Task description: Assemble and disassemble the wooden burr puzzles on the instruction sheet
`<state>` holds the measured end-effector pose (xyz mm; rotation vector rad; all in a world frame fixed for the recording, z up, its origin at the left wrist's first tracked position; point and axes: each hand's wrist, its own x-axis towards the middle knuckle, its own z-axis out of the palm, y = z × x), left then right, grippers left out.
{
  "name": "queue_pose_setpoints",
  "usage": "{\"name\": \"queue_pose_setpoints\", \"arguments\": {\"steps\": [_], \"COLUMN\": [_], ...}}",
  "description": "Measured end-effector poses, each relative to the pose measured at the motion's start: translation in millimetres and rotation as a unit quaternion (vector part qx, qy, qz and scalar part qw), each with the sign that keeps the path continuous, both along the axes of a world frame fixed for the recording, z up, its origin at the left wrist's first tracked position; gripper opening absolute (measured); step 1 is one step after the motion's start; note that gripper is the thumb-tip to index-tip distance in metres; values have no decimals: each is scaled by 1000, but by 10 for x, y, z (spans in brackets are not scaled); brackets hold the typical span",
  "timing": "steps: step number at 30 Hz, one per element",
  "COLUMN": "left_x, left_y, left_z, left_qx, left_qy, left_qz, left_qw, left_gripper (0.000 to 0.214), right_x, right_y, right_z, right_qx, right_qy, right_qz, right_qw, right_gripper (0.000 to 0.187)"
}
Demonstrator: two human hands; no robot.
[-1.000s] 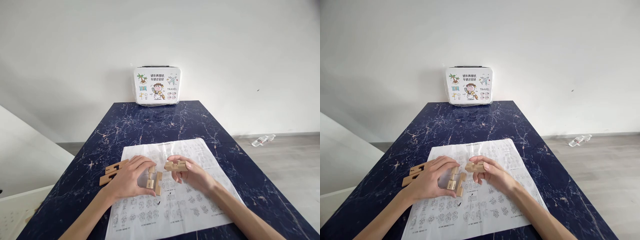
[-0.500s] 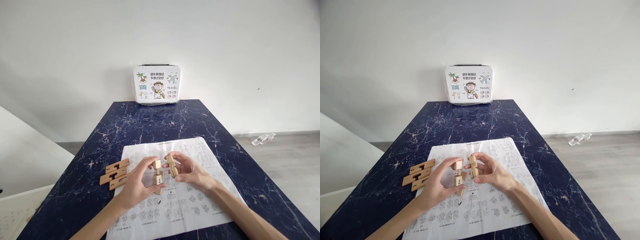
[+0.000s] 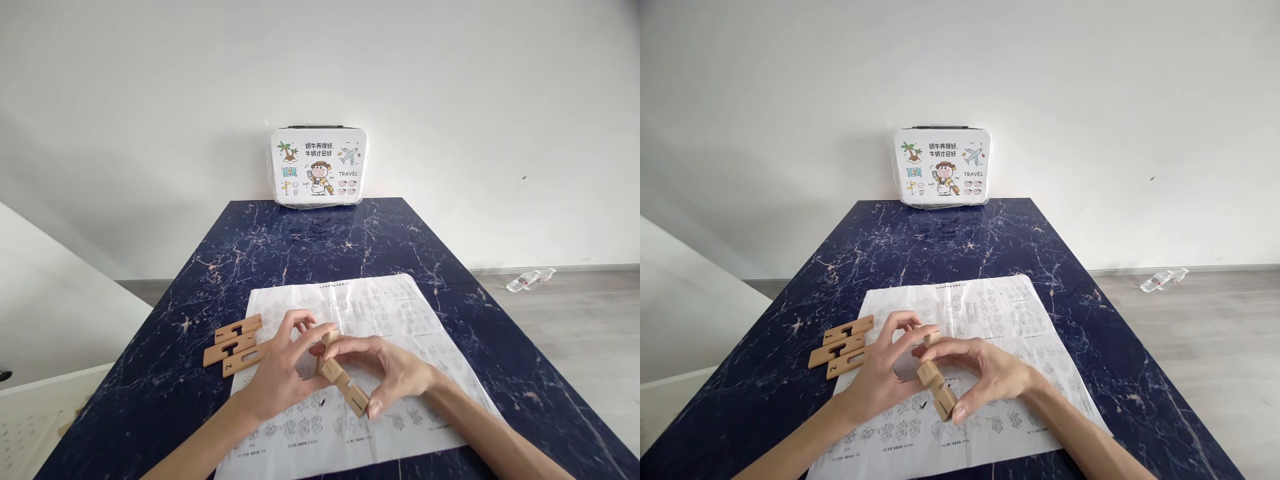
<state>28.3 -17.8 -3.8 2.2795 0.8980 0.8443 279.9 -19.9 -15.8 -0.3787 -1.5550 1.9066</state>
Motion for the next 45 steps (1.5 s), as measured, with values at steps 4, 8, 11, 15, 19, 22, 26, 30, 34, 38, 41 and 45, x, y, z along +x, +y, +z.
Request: {"name": "queue_pose_setpoints", "arguments": {"steps": [4,8,11,15,19,22,26,30,34,38,41,45], "left_x": [8,25,64,150,201,192,165,162,162,164,160,146], "left_y": [-16,-43,-80,-151,-174,-146,-114,-92,-68,-65,-65,-63], "left_z": [-2,59,145,238,263,284,302,250,213,240,244,185], "left_qx": [6,-7,-129,-301,-412,-446,-415,-377,-358,-355,-358,-354], "left_qy": [1,-81,-106,-112,-166,-194,-186,-165,-156,-156,-150,-156], "left_qz": [25,91,48,-28,-69,-64,-12,39,47,53,50,54], "left_qw": [1000,992,985,947,893,871,891,911,919,920,920,920], "left_gripper": [68,63,27,38,41,42,39,39,37,35,38,46], "right_x": [1,36,22,-52,-103,-107,-92,-88,-128,-150,-122,-89], "right_y": [-19,-6,-15,-69,-123,-145,-138,-101,-93,-105,-111,-122], "right_z": [-4,9,27,28,22,29,21,-8,3,11,-12,-35], "right_qx": [-7,9,43,94,138,137,103,87,76,69,69,86], "right_qy": [-6,16,13,-20,-57,-71,-77,-104,-64,-62,-100,-175], "right_qz": [-28,-113,-174,-215,-226,-228,-278,-349,-316,-309,-309,-297], "right_qw": [1000,993,984,972,963,962,952,927,944,947,943,935], "right_gripper": [75,70,68,71,71,74,35,16,19,23,24,30]}}
